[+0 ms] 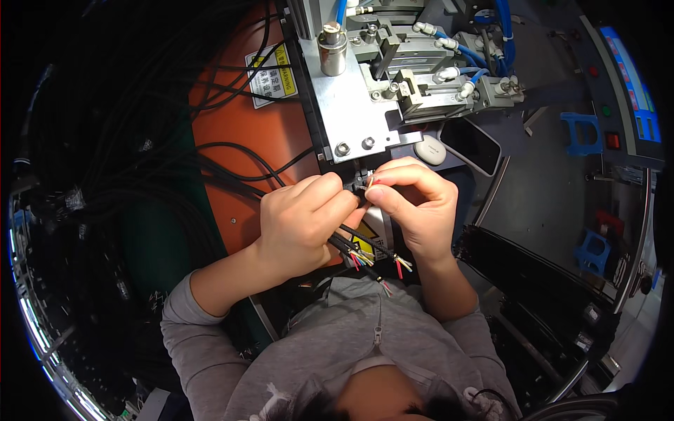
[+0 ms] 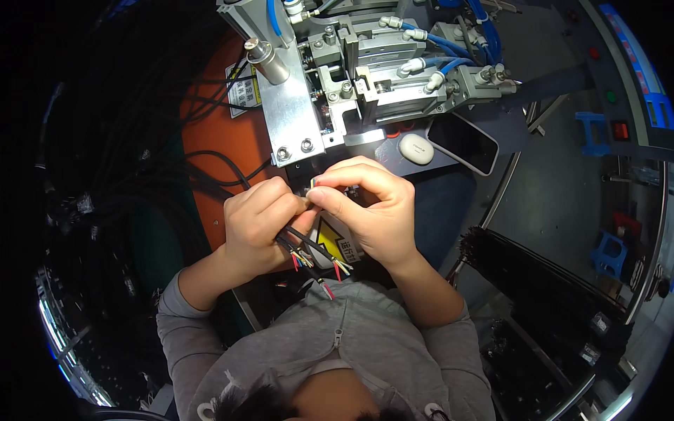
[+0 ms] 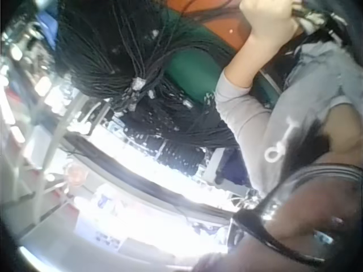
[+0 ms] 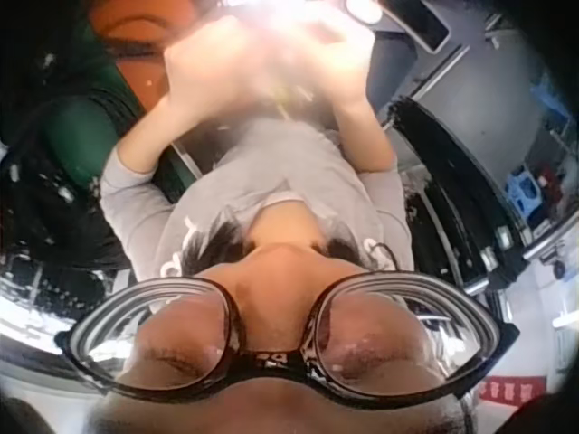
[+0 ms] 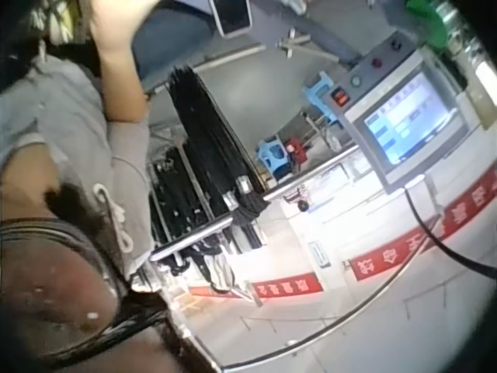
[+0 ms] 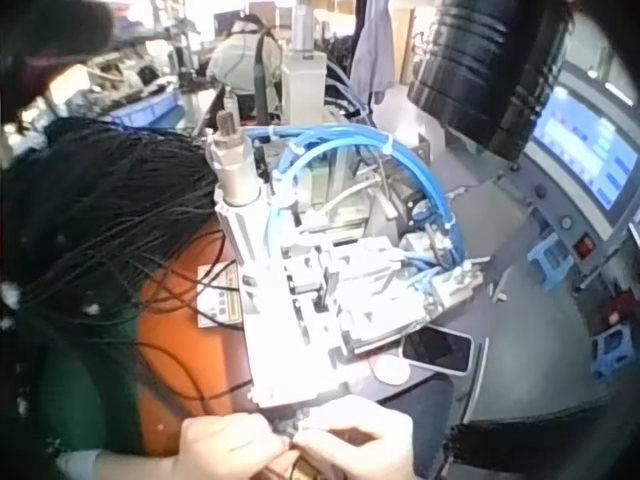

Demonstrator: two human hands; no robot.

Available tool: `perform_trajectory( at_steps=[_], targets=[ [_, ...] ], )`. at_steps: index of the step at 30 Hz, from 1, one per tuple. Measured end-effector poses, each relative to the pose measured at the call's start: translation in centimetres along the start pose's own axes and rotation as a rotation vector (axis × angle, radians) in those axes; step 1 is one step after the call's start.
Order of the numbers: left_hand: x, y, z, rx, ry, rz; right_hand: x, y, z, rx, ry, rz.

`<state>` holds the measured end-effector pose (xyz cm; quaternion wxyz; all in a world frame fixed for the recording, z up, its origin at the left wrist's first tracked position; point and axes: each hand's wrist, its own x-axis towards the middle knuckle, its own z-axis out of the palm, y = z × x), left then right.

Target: The person is assembling a multi-wire cable harness by hand. They repeatedly insert individual colored wires into a terminal block, securing them with a crimping tool. The person also organizes and bundles the black cables on the workbench.

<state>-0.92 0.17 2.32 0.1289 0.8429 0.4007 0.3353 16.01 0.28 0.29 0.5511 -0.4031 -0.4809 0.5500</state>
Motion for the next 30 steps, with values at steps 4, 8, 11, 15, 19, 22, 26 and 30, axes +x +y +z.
perform_trajectory(
  at_steps=[4,8,11,15,19,22,26,30],
  targets=[
    [-0.5,0.0,0.2,0.103,-0.017,0.008,-0.1,0.2,0.2,-0.615,0.046,-0.471],
    [-0.6,-0.3,0.6,0.107,-0.015,0.031,0.0,-0.4,-0.6,-0.582,-0.048,-0.234],
    [-0.9,-0.8,0.9,0.007,-0.010,0.029,0.0,-0.3,-2.0,-0.253,-0.159,0.106],
    [-1.2,-0.5,0.8,0.066,-0.022,0.123,-0.2,0.0,-3.2,-0.048,-0.172,0.235],
    [-1.0,-0.1,1.3,0.159,-0.049,0.141,0.2,0.7,-3.5,-0.369,-0.148,-0.002],
    [-0.7,0.1,1.6,0.223,-0.087,0.095,0.7,1.3,-2.9,-0.603,-0.103,-0.169],
    [-0.4,0.4,1.8,0.300,-0.114,0.035,0.9,1.7,-1.7,-0.773,-0.052,-0.242],
    [-0.6,0.9,1.9,0.333,-0.128,-0.004,0.5,1.9,-2.0,-0.779,-0.062,-0.257]
  ],
)
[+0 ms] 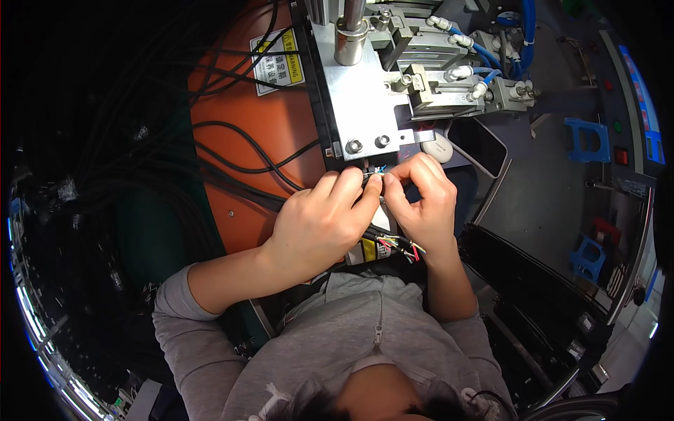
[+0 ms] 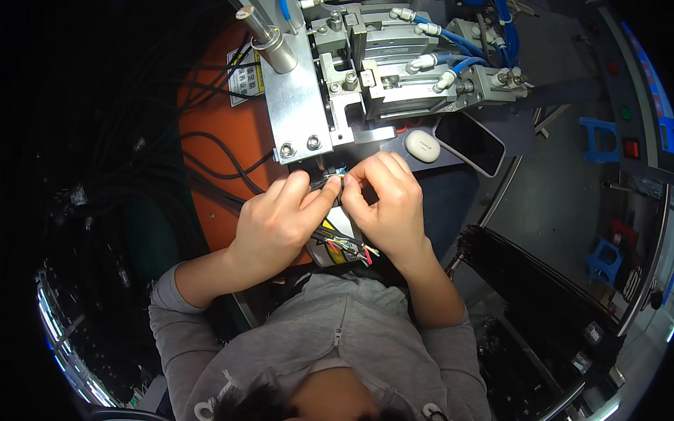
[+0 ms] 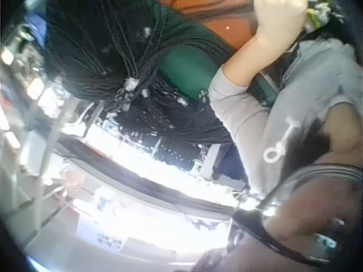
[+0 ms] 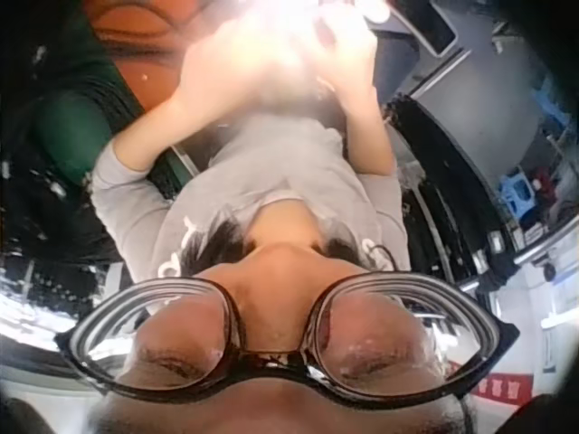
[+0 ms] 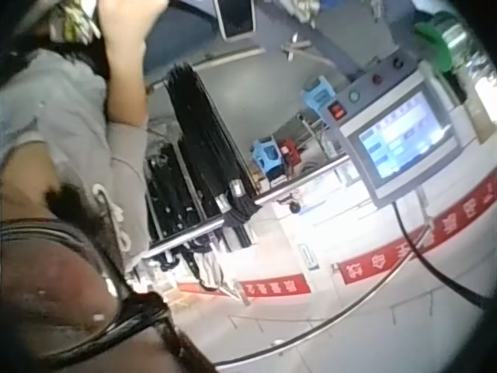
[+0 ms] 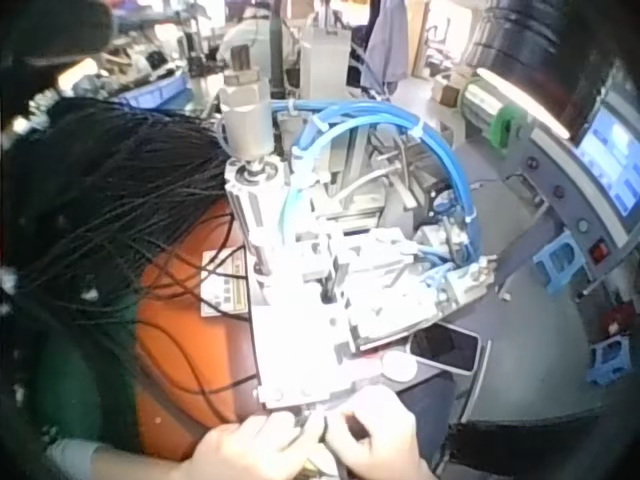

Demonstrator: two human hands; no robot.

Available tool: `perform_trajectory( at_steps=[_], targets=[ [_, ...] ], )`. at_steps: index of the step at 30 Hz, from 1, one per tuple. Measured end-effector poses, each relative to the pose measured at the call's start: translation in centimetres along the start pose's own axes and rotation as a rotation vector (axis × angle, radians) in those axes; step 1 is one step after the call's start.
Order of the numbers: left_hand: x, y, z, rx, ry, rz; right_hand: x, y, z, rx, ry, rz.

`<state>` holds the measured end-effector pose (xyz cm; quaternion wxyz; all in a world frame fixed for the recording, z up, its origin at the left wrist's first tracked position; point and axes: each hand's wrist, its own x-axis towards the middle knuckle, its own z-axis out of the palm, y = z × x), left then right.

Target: The person is assembling a multi-wire cable harness by hand. They repeatedly insert individual colored wires into a terminal block, securing them with a crimping tool. The person also organizes and bundles the black cables on the workbench.

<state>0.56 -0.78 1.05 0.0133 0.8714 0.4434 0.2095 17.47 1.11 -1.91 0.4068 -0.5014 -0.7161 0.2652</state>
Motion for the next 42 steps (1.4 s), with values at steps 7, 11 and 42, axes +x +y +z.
perform_trajectory(
  at_steps=[7,11,42],
  targets=[
    [0.2,-0.4,0.2,-0.030,0.029,0.024,-0.2,1.0,1.1,0.146,0.076,0.065],
    [0.3,-0.6,0.2,-0.058,0.051,0.029,-0.8,1.6,1.3,0.498,-0.015,0.425],
    [0.1,-1.5,-3.4,-0.320,0.279,0.178,-0.5,0.2,-2.3,0.685,0.059,-0.149]
  ],
)
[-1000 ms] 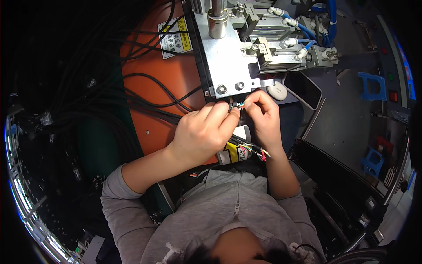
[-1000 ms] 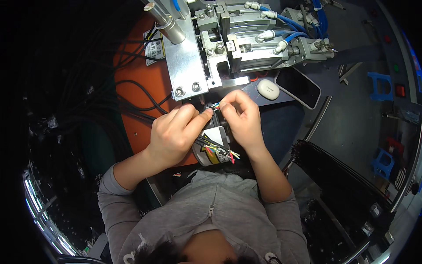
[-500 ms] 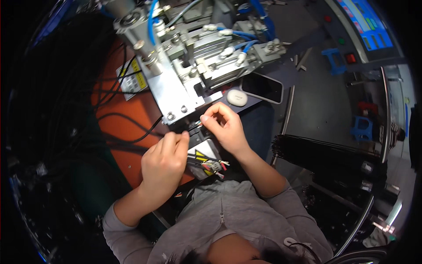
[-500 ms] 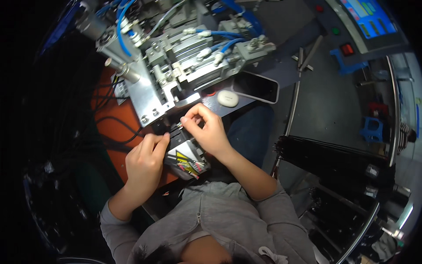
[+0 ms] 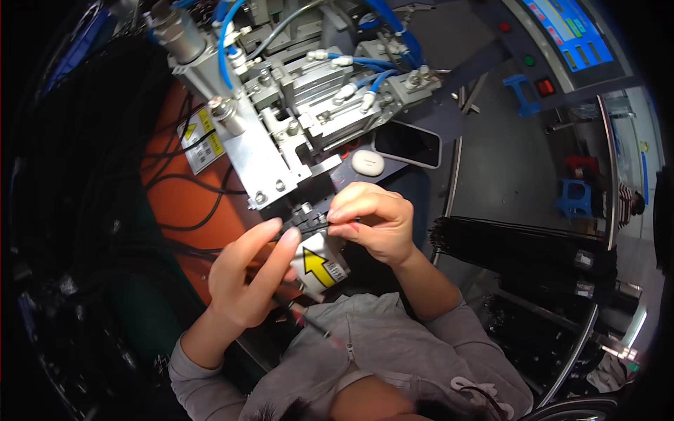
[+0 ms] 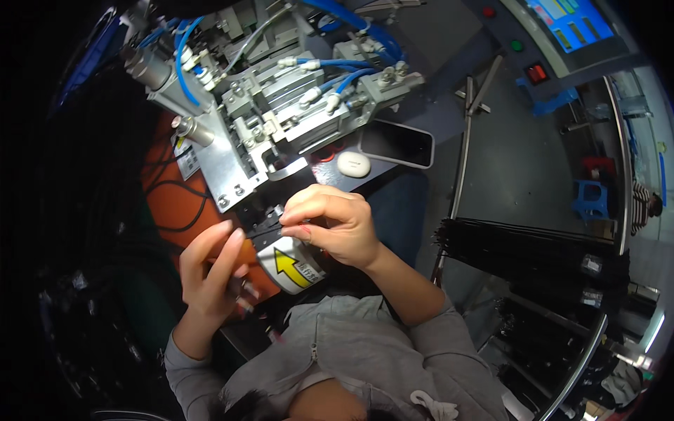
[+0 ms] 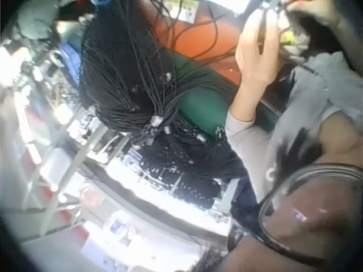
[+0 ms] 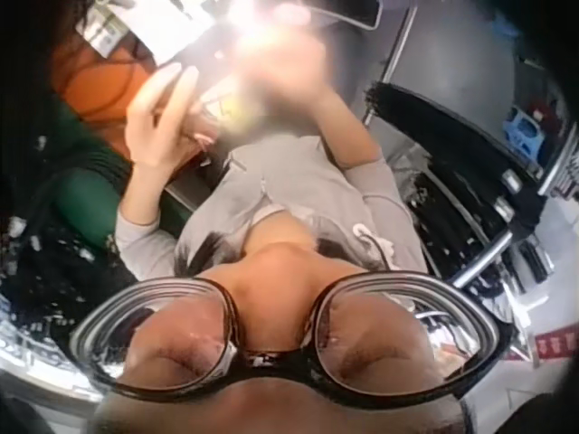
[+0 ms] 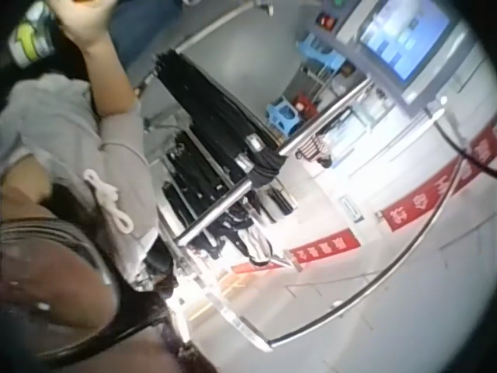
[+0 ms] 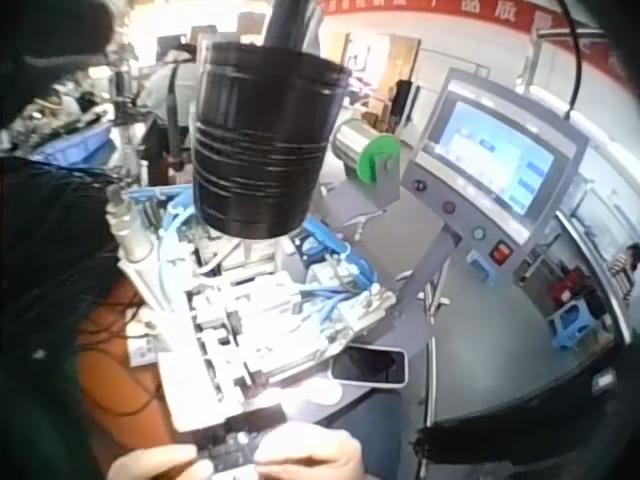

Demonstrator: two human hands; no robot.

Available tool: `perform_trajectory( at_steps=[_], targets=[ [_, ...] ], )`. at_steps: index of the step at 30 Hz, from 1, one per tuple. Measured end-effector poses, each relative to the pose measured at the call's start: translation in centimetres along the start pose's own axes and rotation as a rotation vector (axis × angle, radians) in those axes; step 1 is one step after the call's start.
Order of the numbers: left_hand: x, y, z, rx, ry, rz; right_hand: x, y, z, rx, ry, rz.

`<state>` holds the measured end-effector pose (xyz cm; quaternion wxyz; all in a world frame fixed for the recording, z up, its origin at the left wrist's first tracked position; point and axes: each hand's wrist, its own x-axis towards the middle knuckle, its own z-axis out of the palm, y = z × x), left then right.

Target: The person is assembling a multi-wire cable harness by hand. They repeatedly insert individual colored wires into a terminal block, securing them with a crimping tool. The person also organizes and bundles the black cables on the workbench.

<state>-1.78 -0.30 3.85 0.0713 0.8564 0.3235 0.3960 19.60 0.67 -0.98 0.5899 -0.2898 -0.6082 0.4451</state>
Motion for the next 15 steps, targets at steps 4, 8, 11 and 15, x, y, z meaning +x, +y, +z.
perform_trajectory(
  at_steps=[4,8,11,15],
  targets=[
    [-0.2,-0.4,1.2,-0.091,-0.091,-0.064,0.2,0.3,2.6,0.118,0.055,-0.128],
    [-0.3,-0.3,1.2,-0.126,-0.038,-0.124,0.5,0.2,3.6,-0.126,0.140,-0.162],
    [-0.1,-0.5,1.6,-0.143,0.025,-0.107,1.0,-0.2,3.1,-0.363,0.063,-0.213],
    [-0.4,-0.7,2.0,-0.131,-0.017,-0.121,1.1,-1.1,3.0,0.038,0.000,0.330]
  ],
)
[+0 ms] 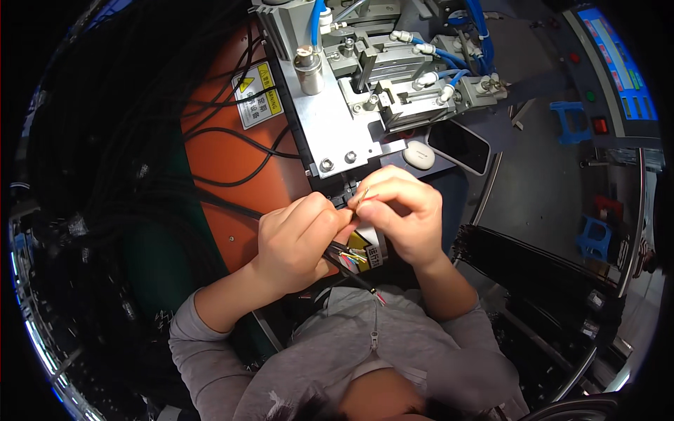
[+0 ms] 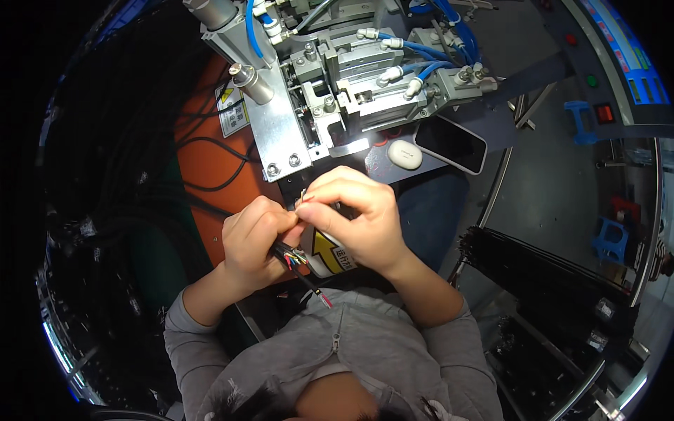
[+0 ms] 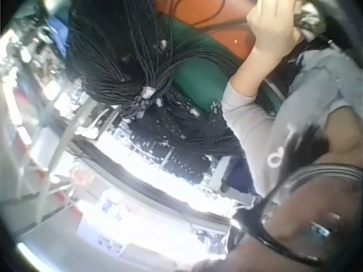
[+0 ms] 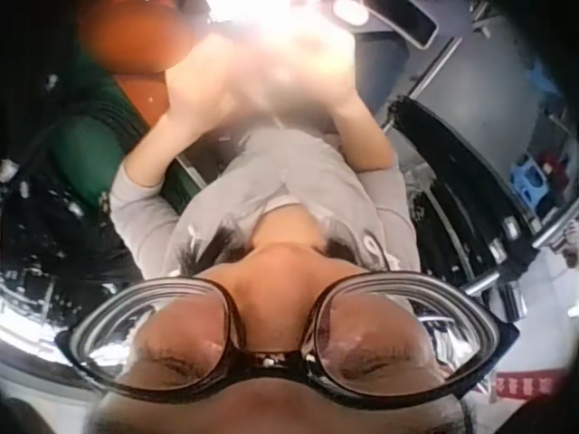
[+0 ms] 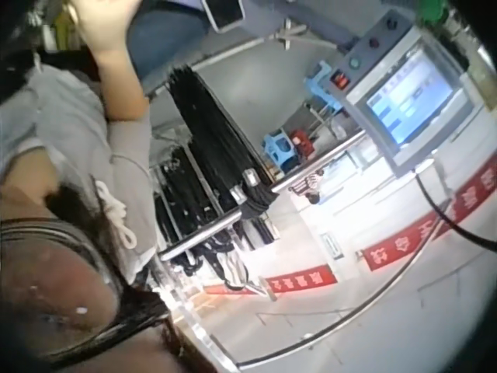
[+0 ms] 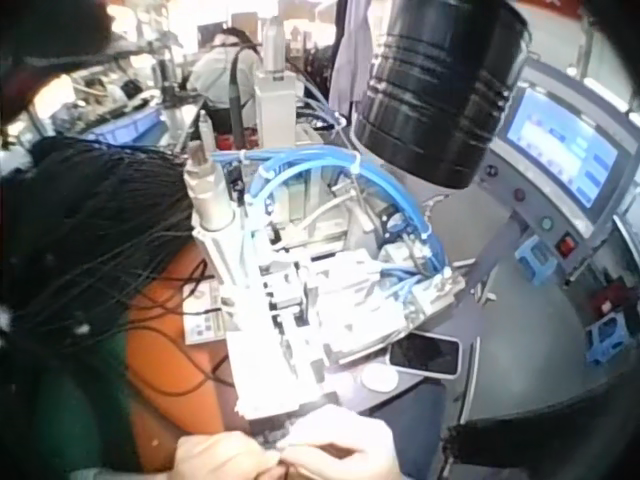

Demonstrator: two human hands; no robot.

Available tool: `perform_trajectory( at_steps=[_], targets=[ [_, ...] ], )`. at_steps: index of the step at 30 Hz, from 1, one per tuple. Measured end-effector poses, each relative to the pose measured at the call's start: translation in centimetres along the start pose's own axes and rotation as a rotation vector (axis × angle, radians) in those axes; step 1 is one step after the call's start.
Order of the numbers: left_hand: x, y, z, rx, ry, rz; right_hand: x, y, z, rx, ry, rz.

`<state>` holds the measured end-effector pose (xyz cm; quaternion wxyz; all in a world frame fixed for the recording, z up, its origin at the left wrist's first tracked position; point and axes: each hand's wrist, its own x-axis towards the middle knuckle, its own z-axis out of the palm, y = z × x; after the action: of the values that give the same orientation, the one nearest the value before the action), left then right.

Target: The person is assembling a multi-wire cable harness by hand. They repeatedly insert individual colored wires into a terminal block, securing them with a crimping tool. The person also organizes and bundles the black cables on the workbench.

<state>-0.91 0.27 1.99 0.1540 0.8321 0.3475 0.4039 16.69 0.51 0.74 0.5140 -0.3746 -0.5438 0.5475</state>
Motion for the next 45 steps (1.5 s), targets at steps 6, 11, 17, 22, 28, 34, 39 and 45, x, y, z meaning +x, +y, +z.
perform_trajectory(
  at_steps=[6,11,17,22,28,34,39,45],
  targets=[
    [-0.3,0.1,0.3,0.137,-0.028,-0.031,-0.1,0.3,0.4,-0.410,0.193,-0.374],
    [-0.3,-0.2,0.3,0.269,-0.067,0.051,0.0,-0.4,-0.5,-0.538,0.107,-0.263],
    [-0.2,0.0,0.2,0.333,-0.134,0.067,0.2,-0.5,-2.3,-0.182,-0.076,0.105],
    [-0.8,0.2,0.4,0.382,-0.159,0.058,-0.2,1.0,-2.7,-0.104,-0.029,0.129],
    [-0.8,0.3,1.2,0.424,-0.214,0.071,0.0,2.1,-2.4,-0.477,0.051,-0.039],
    [-0.9,0.9,1.6,0.500,-0.251,-0.053,0.4,2.6,-1.1,-0.743,0.072,-0.208],
    [-0.7,1.2,1.4,0.506,-0.248,-0.068,0.0,3.3,-1.3,-0.701,0.100,-0.250],
    [-0.7,0.3,1.5,0.440,-0.178,-0.037,0.0,4.1,-1.3,-0.477,0.143,-0.037]
  ],
)
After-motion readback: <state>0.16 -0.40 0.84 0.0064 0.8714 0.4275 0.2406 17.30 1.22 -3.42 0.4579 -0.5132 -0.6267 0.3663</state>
